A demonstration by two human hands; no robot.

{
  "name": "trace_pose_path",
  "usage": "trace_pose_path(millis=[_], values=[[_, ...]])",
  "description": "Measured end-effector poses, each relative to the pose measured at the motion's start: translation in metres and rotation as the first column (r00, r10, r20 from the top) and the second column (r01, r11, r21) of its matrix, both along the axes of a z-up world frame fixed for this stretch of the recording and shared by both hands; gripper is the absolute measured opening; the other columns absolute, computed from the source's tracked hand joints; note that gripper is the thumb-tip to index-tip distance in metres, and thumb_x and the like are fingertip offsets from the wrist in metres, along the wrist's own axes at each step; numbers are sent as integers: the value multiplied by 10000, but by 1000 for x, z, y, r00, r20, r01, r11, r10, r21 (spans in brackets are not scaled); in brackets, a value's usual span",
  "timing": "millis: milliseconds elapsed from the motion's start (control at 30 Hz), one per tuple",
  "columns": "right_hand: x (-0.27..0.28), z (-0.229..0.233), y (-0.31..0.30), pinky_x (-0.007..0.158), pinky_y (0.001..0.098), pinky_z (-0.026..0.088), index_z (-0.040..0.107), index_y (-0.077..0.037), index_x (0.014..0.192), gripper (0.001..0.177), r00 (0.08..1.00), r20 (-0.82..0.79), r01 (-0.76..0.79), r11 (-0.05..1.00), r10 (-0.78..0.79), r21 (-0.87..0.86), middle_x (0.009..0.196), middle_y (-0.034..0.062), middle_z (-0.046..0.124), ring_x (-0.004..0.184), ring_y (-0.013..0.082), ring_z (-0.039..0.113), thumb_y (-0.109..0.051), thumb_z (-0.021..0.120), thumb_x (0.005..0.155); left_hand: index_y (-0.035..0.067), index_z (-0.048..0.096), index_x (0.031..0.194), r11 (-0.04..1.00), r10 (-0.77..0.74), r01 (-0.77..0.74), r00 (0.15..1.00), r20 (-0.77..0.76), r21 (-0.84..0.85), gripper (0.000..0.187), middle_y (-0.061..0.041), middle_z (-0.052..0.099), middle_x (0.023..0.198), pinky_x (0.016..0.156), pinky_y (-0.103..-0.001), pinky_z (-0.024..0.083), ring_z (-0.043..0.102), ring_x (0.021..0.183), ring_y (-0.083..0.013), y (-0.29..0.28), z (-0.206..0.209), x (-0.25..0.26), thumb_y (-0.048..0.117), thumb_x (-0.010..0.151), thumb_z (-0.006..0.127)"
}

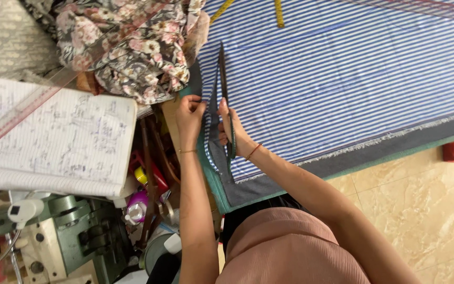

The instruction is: The person uses large shears to cut a piece of blue and white striped fabric laid out on a work table, following a marked pattern. After cutting the fabric, the person uses a ruler and a piece of chalk to draw lines on the material.

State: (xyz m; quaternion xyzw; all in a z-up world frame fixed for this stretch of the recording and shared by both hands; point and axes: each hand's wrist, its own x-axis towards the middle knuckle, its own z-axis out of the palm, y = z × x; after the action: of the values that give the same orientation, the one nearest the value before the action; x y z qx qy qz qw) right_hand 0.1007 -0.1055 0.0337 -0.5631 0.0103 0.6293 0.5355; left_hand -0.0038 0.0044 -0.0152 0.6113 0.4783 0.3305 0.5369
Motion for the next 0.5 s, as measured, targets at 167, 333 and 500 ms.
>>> trace_pose_path(millis=[167,333,500], values=[[15,40,-47,424,268,347,517,-78,1229,743,988,54,-139,990,141,-37,677,-4,421,473,90,388,-740,454,899,30,645,1104,994,-25,27,999,-26,104,235,-26,661,893,731,-258,515,605,785,-106,11,-41,-10,130,919,750],[66,83,-161,462,239,316,555,-19,1359,742,892,265,-401,912,367,86,677,-16,393,519,71,353,-642,389,991,53,606,1221,942,38,-8,996,-83,335,300,-56,664,1007,805,-289,527,626,871,-165,-18,-14,1,183,993,750],[119,60,-286,485,211,262,462,-134,1505,521,961,159,-251,956,227,152,764,-45,382,588,50,310,-399,434,1057,59,593,1248,721,364,66,811,-458,690,398,-153,611,1265,883,-566,421,560,1155,-382,-98,58,57,264,960,774]])
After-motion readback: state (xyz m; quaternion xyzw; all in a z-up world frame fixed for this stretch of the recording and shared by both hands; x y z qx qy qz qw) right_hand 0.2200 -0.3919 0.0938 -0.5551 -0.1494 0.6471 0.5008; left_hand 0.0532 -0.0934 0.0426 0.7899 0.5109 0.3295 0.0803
